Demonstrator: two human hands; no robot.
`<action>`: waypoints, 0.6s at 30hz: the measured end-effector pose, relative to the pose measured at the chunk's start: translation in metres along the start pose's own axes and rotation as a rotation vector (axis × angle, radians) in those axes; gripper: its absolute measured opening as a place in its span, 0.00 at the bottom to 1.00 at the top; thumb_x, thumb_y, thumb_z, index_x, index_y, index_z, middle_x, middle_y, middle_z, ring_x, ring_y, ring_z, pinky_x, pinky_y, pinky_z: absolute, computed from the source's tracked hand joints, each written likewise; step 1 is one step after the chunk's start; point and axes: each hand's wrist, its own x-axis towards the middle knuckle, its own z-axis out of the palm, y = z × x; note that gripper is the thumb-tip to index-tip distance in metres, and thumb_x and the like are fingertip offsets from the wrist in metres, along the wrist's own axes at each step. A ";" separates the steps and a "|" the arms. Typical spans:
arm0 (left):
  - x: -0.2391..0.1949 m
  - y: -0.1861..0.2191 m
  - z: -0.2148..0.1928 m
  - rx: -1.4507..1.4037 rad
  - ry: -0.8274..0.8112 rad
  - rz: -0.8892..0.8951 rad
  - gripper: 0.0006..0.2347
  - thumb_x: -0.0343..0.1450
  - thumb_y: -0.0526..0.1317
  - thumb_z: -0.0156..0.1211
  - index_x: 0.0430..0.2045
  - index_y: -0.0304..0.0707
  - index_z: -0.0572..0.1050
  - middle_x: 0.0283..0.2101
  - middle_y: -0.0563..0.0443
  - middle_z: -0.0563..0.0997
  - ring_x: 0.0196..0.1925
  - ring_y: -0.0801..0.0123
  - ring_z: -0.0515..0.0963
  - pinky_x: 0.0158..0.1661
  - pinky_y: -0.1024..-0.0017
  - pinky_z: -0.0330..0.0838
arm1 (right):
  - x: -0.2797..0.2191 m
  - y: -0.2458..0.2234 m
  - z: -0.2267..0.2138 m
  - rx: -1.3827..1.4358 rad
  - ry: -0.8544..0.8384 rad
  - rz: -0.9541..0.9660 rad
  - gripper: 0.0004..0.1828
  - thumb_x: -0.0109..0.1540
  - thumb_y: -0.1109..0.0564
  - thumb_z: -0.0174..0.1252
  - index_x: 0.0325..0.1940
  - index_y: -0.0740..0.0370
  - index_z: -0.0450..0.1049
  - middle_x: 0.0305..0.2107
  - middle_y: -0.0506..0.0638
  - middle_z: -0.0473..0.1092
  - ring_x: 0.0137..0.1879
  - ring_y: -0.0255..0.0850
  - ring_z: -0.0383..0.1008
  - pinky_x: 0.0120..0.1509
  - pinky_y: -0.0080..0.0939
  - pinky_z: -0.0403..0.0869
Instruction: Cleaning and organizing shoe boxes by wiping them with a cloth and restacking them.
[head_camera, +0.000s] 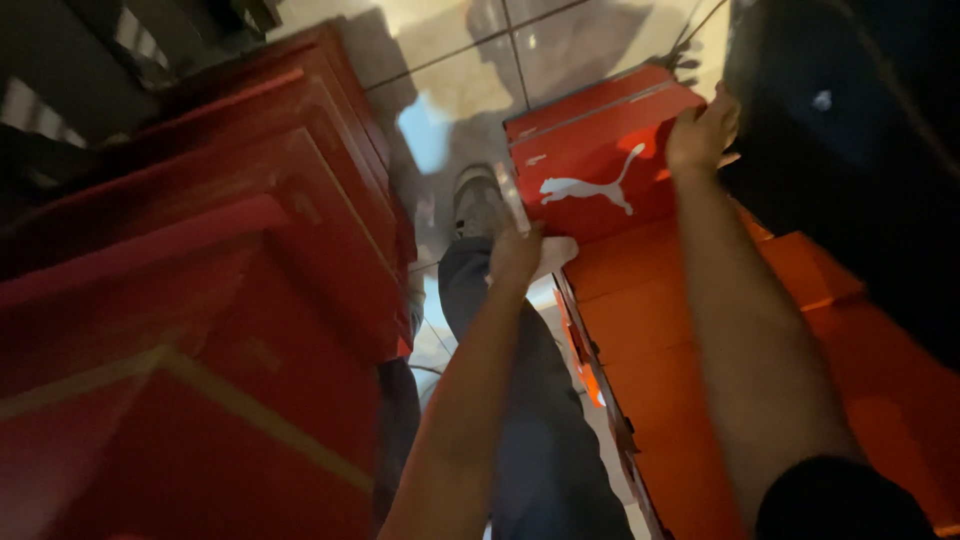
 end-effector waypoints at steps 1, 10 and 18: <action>-0.028 0.017 -0.030 -0.255 0.051 0.282 0.36 0.73 0.61 0.39 0.75 0.47 0.41 0.59 0.32 0.75 0.52 0.40 0.79 0.47 0.53 0.71 | 0.011 0.009 0.014 -0.059 0.058 0.073 0.28 0.72 0.48 0.44 0.77 0.49 0.51 0.74 0.53 0.47 0.79 0.55 0.46 0.74 0.82 0.42; -0.154 0.060 -0.054 -0.698 0.361 0.625 0.14 0.75 0.39 0.49 0.51 0.35 0.76 0.61 0.28 0.71 0.52 0.46 0.79 0.55 0.61 0.75 | -0.060 -0.002 0.029 0.863 0.382 -0.222 0.18 0.61 0.68 0.61 0.56 0.67 0.72 0.54 0.65 0.65 0.63 0.60 0.62 0.67 0.58 0.64; -0.392 0.118 -0.192 -0.716 0.568 1.014 0.12 0.77 0.51 0.52 0.51 0.56 0.76 0.72 0.36 0.64 0.60 0.50 0.76 0.63 0.58 0.67 | -0.385 -0.190 -0.237 1.697 -0.174 -0.258 0.06 0.58 0.61 0.58 0.38 0.61 0.75 0.38 0.56 0.75 0.53 0.53 0.78 0.58 0.54 0.76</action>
